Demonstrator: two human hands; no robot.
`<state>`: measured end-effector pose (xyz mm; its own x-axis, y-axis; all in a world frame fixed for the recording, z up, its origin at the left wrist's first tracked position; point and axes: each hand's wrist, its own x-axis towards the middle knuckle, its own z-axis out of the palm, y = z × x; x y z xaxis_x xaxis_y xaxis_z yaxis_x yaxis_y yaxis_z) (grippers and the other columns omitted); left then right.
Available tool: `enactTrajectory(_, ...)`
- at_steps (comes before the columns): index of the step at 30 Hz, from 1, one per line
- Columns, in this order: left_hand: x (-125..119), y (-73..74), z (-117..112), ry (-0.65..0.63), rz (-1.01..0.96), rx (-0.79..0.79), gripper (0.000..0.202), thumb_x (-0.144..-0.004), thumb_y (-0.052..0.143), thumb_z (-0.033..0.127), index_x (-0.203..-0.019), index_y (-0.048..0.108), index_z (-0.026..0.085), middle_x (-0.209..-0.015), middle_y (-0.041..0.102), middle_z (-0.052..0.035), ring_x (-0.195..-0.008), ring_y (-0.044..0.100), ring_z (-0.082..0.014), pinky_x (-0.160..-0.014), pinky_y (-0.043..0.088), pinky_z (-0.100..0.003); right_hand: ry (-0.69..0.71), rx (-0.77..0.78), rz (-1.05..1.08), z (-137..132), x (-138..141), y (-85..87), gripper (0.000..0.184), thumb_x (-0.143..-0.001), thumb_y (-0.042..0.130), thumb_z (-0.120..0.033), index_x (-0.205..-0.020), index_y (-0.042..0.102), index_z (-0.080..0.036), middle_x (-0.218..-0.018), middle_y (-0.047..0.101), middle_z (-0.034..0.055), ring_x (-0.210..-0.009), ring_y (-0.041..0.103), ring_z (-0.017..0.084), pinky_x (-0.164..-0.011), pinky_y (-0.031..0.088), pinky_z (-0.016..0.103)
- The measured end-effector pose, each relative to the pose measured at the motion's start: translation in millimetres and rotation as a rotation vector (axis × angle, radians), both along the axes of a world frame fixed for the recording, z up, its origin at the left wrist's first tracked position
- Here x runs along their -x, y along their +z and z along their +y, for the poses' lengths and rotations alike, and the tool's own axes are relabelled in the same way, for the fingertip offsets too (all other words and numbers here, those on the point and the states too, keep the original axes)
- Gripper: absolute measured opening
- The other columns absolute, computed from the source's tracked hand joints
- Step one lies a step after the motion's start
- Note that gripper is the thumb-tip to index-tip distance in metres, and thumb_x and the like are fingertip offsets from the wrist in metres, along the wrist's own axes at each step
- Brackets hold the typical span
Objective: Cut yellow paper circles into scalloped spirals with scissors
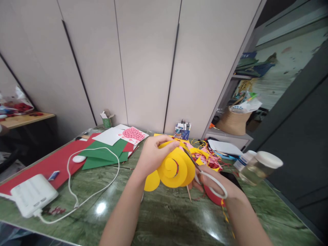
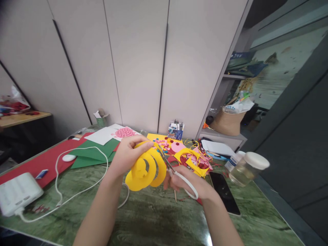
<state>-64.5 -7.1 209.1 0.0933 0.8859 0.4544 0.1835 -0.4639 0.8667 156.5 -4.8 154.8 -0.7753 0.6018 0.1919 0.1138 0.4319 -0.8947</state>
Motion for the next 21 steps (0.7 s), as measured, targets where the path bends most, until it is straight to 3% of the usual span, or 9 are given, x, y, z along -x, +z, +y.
enactTrajectory(11,-10,-1.0,-1,-0.048,-0.024,0.027,0.019,-0.078,0.06,0.033,-0.069,0.065,0.016,-0.076,0.068,-0.0025,-0.064,0.058,-0.0114,-0.049,0.041,-0.02,-0.056,-0.069,0.014,-7,7,16.3,0.054,-0.087,0.031,-0.064,-0.058,0.04,-0.02,-0.062,0.048,0.0004,-0.057,0.043,0.013,-0.056,0.037,0.025)
enactTrajectory(21,-8,-0.6,-2,-0.013,0.002,0.021,0.02,-0.078,0.059,0.033,-0.069,0.064,0.016,-0.075,0.068,-0.0036,-0.064,0.058,-0.0126,-0.049,0.041,-0.02,-0.144,0.01,0.036,-5,2,0.2,0.049,-0.088,0.035,-0.06,-0.063,0.044,-0.018,-0.061,0.045,-0.0013,-0.055,0.039,0.012,-0.053,0.032,0.025)
